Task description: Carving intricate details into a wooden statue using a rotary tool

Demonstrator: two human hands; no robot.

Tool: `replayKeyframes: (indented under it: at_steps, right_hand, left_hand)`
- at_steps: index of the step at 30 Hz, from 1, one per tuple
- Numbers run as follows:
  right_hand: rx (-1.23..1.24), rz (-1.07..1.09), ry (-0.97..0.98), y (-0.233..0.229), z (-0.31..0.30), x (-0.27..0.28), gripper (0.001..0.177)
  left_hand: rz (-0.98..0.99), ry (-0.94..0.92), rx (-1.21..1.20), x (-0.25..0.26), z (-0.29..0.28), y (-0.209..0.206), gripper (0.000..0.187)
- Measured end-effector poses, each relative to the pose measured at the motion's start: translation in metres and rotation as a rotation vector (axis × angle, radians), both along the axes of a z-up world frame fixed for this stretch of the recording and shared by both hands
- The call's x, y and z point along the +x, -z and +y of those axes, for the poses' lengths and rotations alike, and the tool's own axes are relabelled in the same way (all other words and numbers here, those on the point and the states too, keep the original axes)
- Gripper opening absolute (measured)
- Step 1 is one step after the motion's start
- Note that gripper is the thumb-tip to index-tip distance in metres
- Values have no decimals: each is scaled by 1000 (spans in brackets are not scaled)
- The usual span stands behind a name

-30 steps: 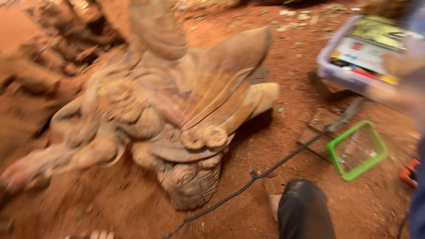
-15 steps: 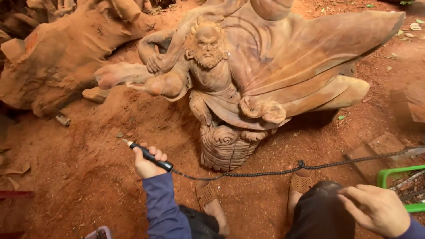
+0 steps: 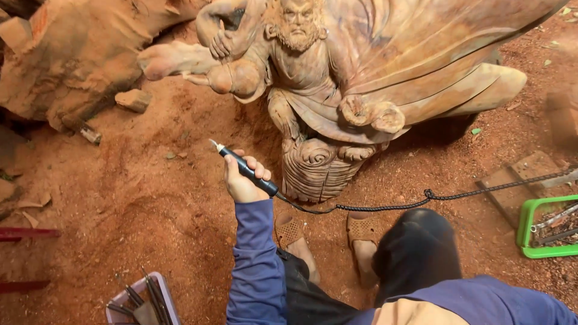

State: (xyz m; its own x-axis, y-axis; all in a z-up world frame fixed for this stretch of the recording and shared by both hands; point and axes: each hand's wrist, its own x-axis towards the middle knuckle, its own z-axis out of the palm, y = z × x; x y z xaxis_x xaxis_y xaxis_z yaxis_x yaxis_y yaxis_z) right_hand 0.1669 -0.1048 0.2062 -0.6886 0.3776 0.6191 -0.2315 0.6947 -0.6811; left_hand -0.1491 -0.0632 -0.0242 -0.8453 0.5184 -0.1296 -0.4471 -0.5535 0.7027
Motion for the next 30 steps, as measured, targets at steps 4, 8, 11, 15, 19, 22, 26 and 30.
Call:
replayKeyframes:
  at_steps: [4, 8, 11, 15, 19, 22, 26, 30]
  right_hand:
    - [34, 82, -30, 80, 60, -17, 28]
    - [49, 40, 74, 144, 126, -64, 49]
    - [-175, -102, 179, 179, 159, -110, 73]
    - [-524, 55, 9, 237, 191, -153, 71]
    - [-526, 61, 104, 255, 219, -177, 61]
    - [-547, 64, 89, 268, 237, -188, 59]
    - [-552, 22, 101, 274, 252, -202, 58]
    - [-467, -84, 148, 266, 262, -210, 61]
  left_hand:
    - [14, -7, -19, 11, 15, -22, 28]
    - [109, 37, -149, 33, 47, -33, 28]
    - [224, 230, -217, 46, 76, -28, 33]
    - [363, 354, -298, 44, 114, 8, 26]
    - [416, 467, -247, 23, 146, 12, 20]
    - [566, 557, -242, -8, 157, 14, 20]
    - [544, 662, -205, -41, 163, 12, 20]
    - [458, 762, -127, -58, 171, 29, 33]
